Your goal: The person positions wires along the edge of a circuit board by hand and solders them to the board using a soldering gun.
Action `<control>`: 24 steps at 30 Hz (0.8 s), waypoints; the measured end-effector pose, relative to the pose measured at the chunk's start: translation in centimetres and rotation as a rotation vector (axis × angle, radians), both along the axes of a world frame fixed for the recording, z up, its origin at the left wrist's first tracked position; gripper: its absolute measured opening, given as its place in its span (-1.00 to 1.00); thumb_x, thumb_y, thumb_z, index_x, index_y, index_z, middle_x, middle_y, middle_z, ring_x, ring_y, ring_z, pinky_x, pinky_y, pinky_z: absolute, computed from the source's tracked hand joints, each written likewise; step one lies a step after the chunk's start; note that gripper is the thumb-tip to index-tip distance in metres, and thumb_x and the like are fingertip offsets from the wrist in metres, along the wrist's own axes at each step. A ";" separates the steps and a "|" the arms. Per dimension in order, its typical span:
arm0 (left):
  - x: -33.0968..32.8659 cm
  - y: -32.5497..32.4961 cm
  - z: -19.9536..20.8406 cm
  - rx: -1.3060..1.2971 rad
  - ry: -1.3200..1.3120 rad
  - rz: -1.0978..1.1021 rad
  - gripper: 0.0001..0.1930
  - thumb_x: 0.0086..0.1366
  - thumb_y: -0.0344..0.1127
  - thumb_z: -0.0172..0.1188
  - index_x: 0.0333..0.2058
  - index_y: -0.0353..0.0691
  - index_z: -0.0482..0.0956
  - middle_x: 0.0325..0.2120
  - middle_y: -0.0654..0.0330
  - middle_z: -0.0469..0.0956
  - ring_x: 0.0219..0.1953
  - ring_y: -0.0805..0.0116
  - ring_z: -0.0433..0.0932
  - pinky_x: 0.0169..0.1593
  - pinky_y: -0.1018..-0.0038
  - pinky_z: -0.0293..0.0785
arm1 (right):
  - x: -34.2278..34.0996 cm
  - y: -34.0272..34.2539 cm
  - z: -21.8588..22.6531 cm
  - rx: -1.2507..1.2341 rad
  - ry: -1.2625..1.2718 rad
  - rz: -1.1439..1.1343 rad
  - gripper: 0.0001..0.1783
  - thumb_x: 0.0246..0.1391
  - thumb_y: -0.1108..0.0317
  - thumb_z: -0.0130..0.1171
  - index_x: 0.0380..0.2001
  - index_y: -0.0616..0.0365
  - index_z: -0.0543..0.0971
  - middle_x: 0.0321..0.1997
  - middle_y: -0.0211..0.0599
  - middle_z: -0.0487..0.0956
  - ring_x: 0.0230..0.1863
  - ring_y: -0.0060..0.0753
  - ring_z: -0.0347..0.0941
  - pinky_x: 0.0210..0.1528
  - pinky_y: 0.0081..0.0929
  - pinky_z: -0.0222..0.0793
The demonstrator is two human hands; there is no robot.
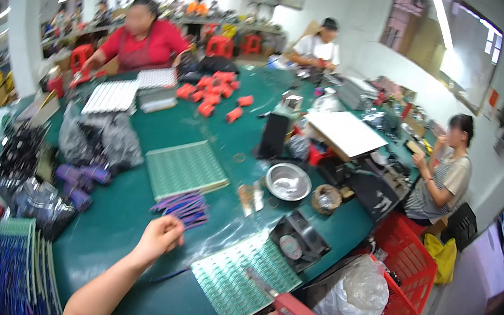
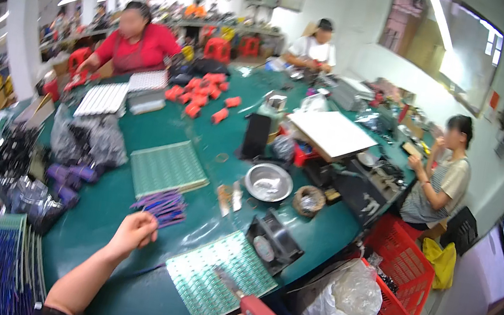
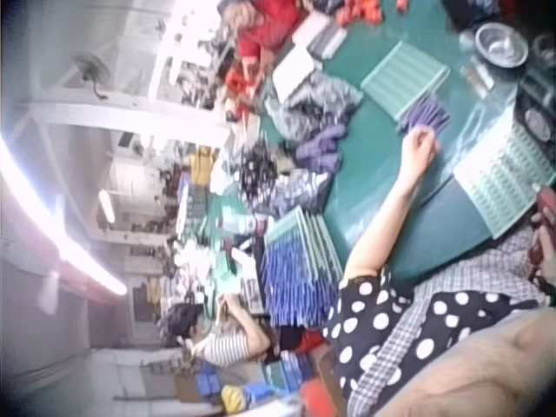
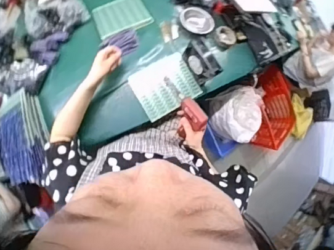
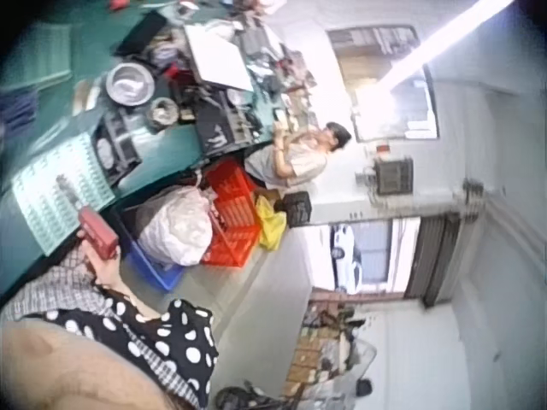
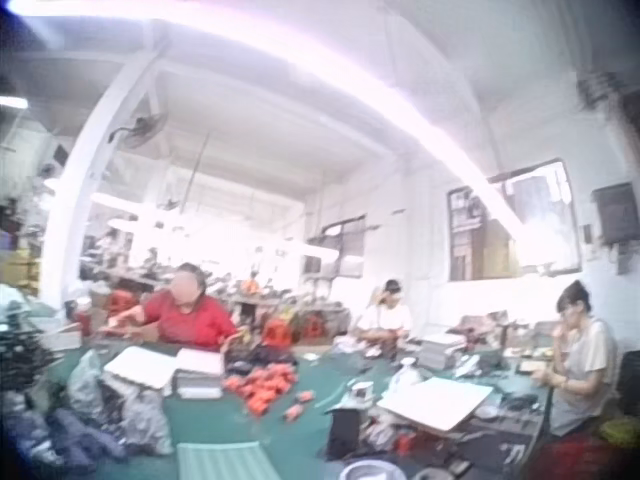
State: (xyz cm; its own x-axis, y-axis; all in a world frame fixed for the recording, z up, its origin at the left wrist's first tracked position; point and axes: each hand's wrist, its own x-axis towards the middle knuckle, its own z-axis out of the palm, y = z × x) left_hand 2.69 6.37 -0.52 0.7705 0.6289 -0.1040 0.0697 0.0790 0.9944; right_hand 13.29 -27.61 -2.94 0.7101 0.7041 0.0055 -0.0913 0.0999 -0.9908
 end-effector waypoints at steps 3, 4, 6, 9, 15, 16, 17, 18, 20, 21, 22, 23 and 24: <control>0.5 -0.9 0.5 -0.119 -0.086 -0.039 -0.92 0.27 -0.39 0.02 -0.33 -0.27 0.38 -0.59 0.22 0.45 -0.73 0.65 0.16 -0.67 0.68 0.05 | -0.2 -1.0 -2.0 0.116 0.077 -0.108 -0.54 0.03 0.42 0.08 0.01 0.31 0.26 -0.20 0.01 0.47 -0.54 -0.41 0.43 -0.51 -0.51 0.40; 0.4 -0.9 0.7 -0.123 -0.098 -0.042 -0.91 0.27 -0.38 0.02 -0.32 -0.26 0.38 -0.58 0.23 0.45 -0.72 0.67 0.13 -0.65 0.68 0.03 | -0.1 -1.0 -2.2 0.105 0.072 -0.104 -0.54 0.03 0.42 0.08 0.00 0.31 0.26 -0.20 0.01 0.47 -0.54 -0.41 0.43 -0.52 -0.51 0.39; -0.2 -1.1 0.7 -0.125 -0.094 -0.034 -0.91 0.28 -0.38 0.01 -0.30 -0.27 0.37 -0.57 0.24 0.45 -0.69 0.67 0.15 -0.63 0.69 0.05 | -0.1 -0.7 -2.4 0.091 0.070 -0.111 -0.54 0.03 0.41 0.10 -0.01 0.30 0.27 -0.21 0.01 0.48 -0.55 -0.41 0.43 -0.54 -0.53 0.38; -0.9 -1.2 0.6 -0.110 -0.067 -0.021 -0.91 0.28 -0.39 0.00 -0.30 -0.27 0.37 -0.56 0.24 0.46 -0.68 0.67 0.17 -0.62 0.70 0.07 | -0.4 -0.2 -2.1 0.082 0.105 -0.102 -0.53 0.02 0.40 0.11 0.00 0.30 0.27 -0.21 0.00 0.48 -0.55 -0.42 0.42 -0.55 -0.54 0.38; -1.5 -1.4 0.8 -0.079 -0.010 -0.002 -0.90 0.26 -0.41 0.00 -0.29 -0.30 0.38 -0.53 0.20 0.52 -0.66 0.67 0.23 -0.60 0.71 0.12 | -0.4 0.1 -2.3 0.064 0.068 -0.079 -0.54 0.03 0.42 0.09 0.00 0.31 0.26 -0.19 0.02 0.46 -0.55 -0.43 0.42 -0.55 -0.54 0.37; -1.6 -1.4 0.8 -0.074 0.011 0.003 -0.89 0.25 -0.42 0.01 -0.28 -0.32 0.38 -0.52 0.19 0.53 -0.65 0.67 0.23 -0.59 0.71 0.14 | -0.4 0.1 -2.2 0.057 0.071 -0.082 -0.54 0.03 0.42 0.09 0.00 0.31 0.26 -0.19 0.02 0.46 -0.55 -0.43 0.42 -0.55 -0.54 0.37; -1.5 -1.4 0.9 -0.080 0.013 -0.001 -0.89 0.25 -0.42 0.01 -0.28 -0.32 0.38 -0.52 0.19 0.53 -0.65 0.67 0.23 -0.59 0.71 0.14 | -0.4 0.2 -2.0 0.059 0.071 -0.078 -0.54 0.03 0.42 0.08 0.00 0.32 0.26 -0.18 0.01 0.46 -0.54 -0.43 0.42 -0.54 -0.54 0.37; -1.2 -1.3 1.1 -0.113 0.012 -0.011 -0.90 0.24 -0.43 0.02 -0.29 -0.32 0.39 -0.52 0.19 0.54 -0.65 0.66 0.26 -0.59 0.70 0.17 | -0.3 0.3 -1.8 0.062 0.069 -0.077 -0.55 0.04 0.41 0.07 0.00 0.33 0.26 -0.18 0.00 0.46 -0.53 -0.44 0.42 -0.52 -0.54 0.38; -0.8 -2.2 1.0 -0.156 0.005 -0.066 -0.91 0.23 -0.44 0.03 -0.30 -0.32 0.40 -0.52 0.18 0.55 -0.65 0.65 0.28 -0.59 0.70 0.20 | -0.3 -0.4 -1.0 -0.005 0.069 -0.055 -0.56 0.05 0.41 0.06 -0.01 0.33 0.26 -0.17 -0.01 0.46 -0.51 -0.45 0.42 -0.50 -0.53 0.38; -1.3 -2.9 0.6 -0.099 0.010 -0.083 -0.91 0.20 -0.46 0.06 -0.31 -0.32 0.40 -0.53 0.19 0.54 -0.65 0.65 0.30 -0.59 0.69 0.22 | -0.5 -0.7 -0.7 -0.060 0.070 -0.018 -0.56 0.06 0.40 0.04 -0.01 0.34 0.26 -0.17 -0.02 0.46 -0.50 -0.46 0.43 -0.47 -0.53 0.38; -1.0 -3.1 0.2 -0.030 -0.013 -0.115 -0.90 0.18 -0.48 0.10 -0.32 -0.32 0.40 -0.54 0.19 0.52 -0.65 0.64 0.32 -0.59 0.69 0.24 | -0.3 -0.7 -0.6 -0.117 0.089 0.030 -0.58 0.08 0.39 0.02 -0.01 0.34 0.27 -0.15 -0.06 0.46 -0.47 -0.46 0.43 -0.43 -0.52 0.38; -1.0 -3.8 0.2 0.070 0.047 -0.106 -0.91 0.13 -0.51 0.15 -0.36 -0.33 0.46 -0.57 0.23 0.52 -0.66 0.63 0.37 -0.60 0.68 0.27 | 0.0 -0.7 -0.9 -0.103 0.062 -0.022 -0.58 0.08 0.39 0.02 -0.01 0.34 0.27 -0.15 -0.06 0.46 -0.47 -0.46 0.43 -0.43 -0.52 0.38; -1.8 -4.5 0.7 0.186 0.116 -0.087 -0.92 0.10 -0.50 0.19 -0.40 -0.32 0.49 -0.61 0.28 0.50 -0.67 0.63 0.40 -0.62 0.67 0.28 | 0.0 -0.3 -1.2 -0.106 0.079 0.028 -0.60 0.09 0.42 0.00 0.00 0.32 0.27 -0.15 -0.08 0.46 -0.46 -0.48 0.43 -0.42 -0.52 0.38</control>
